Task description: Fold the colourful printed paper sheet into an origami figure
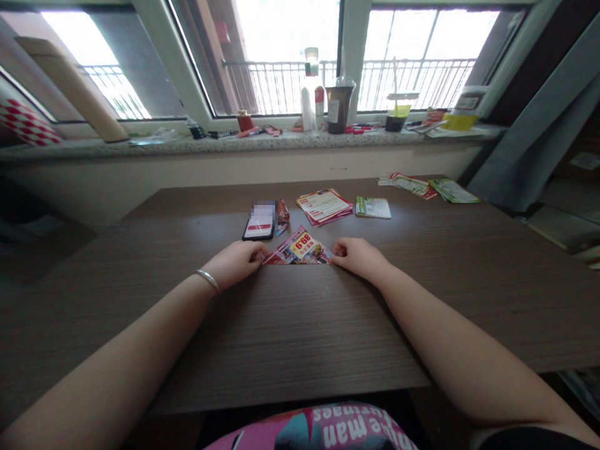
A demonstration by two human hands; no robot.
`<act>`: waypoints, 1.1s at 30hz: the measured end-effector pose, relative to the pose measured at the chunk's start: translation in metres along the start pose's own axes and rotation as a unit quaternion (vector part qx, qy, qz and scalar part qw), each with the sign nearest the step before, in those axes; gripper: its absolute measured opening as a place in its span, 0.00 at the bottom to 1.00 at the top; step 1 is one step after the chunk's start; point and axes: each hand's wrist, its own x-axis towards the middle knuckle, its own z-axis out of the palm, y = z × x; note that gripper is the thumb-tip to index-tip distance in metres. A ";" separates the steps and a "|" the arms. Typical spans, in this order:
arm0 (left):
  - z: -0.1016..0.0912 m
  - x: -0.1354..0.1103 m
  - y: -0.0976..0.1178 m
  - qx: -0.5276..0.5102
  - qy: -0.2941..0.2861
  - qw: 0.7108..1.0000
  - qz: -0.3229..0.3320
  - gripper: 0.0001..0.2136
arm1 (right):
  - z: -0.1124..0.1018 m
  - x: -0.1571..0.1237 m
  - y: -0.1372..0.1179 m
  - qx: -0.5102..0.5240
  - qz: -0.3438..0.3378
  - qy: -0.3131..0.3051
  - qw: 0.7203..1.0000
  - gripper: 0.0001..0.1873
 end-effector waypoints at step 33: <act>0.004 -0.005 0.009 0.091 0.044 0.952 0.290 0.07 | -0.002 -0.012 -0.027 -0.053 -0.285 -0.026 0.957 0.04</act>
